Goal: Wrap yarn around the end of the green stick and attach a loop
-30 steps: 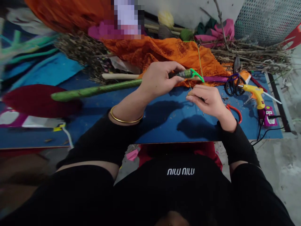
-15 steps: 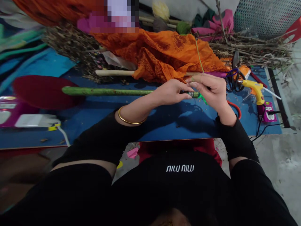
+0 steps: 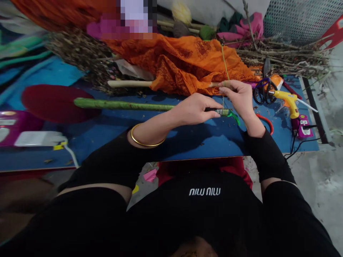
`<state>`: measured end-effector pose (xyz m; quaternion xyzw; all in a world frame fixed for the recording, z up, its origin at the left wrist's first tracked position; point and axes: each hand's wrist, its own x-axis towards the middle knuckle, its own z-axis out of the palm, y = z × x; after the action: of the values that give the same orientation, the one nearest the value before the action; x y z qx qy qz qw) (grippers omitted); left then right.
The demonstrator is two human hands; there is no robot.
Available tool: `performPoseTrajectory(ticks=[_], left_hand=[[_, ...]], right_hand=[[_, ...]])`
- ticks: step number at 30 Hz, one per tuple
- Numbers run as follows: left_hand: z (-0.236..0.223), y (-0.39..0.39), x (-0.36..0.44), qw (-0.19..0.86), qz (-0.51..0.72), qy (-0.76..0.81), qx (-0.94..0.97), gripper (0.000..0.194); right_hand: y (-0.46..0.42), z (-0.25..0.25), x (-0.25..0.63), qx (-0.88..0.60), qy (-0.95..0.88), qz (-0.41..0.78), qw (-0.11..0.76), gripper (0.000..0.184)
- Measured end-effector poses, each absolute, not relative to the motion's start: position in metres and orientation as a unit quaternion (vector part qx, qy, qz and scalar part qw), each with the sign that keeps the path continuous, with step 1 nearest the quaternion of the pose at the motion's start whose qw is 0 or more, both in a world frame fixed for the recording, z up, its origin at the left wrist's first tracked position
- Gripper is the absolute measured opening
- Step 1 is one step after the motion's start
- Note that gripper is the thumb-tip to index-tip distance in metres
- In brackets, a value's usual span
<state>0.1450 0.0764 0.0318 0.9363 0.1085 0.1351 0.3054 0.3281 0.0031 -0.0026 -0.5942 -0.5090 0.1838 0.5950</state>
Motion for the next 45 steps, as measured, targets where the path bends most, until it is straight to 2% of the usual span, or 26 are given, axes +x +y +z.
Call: performPoseTrajectory(ticks=[5,8,14,17,25,31,33,35,38,40,42,45], left_hand=[[0.046,0.076,0.140,0.298,0.136,0.127,0.936,0.029],[0.049,0.074,0.138,0.278,0.154,0.159,0.935,0.029],[0.047,0.072,0.138,0.265,0.179,0.188,0.929,0.032],[0.049,0.074,0.137,0.255,0.191,0.186,0.929,0.030],[0.065,0.094,0.130,0.206,0.240,0.241,0.918,0.030],[0.057,0.111,0.132,0.191,0.268,0.253,0.910,0.031],[0.055,0.117,0.131,0.197,0.278,0.252,0.906,0.032],[0.054,0.121,0.131,0.206,0.281,0.247,0.904,0.033],[0.053,0.127,0.132,0.216,0.274,0.247,0.904,0.034],[0.052,0.129,0.134,0.221,0.265,0.249,0.905,0.033],[0.051,0.129,0.137,0.226,0.253,0.251,0.907,0.033],[0.048,0.128,0.140,0.233,0.228,0.253,0.911,0.033]], right_hand=[[0.005,-0.008,0.334,-0.612,-0.528,0.216,0.548,0.007],[0.005,-0.006,0.334,-0.607,-0.508,0.255,0.556,0.010],[0.003,-0.001,0.324,-0.594,-0.438,0.358,0.572,0.034],[0.001,-0.001,0.320,-0.585,-0.425,0.403,0.561,0.041],[-0.003,0.004,0.320,-0.476,-0.308,0.596,0.569,0.040],[-0.007,0.007,0.314,-0.470,-0.196,0.637,0.579,0.021],[-0.007,0.004,0.307,-0.519,-0.229,0.616,0.547,0.019],[-0.009,0.001,0.300,-0.589,-0.330,0.535,0.507,0.020],[-0.015,0.001,0.289,-0.658,-0.541,0.290,0.436,0.027],[-0.021,0.004,0.285,-0.636,-0.640,0.135,0.410,0.030],[-0.026,0.008,0.284,-0.582,-0.681,0.049,0.443,0.032],[-0.027,0.012,0.286,-0.514,-0.660,0.042,0.546,0.035]])
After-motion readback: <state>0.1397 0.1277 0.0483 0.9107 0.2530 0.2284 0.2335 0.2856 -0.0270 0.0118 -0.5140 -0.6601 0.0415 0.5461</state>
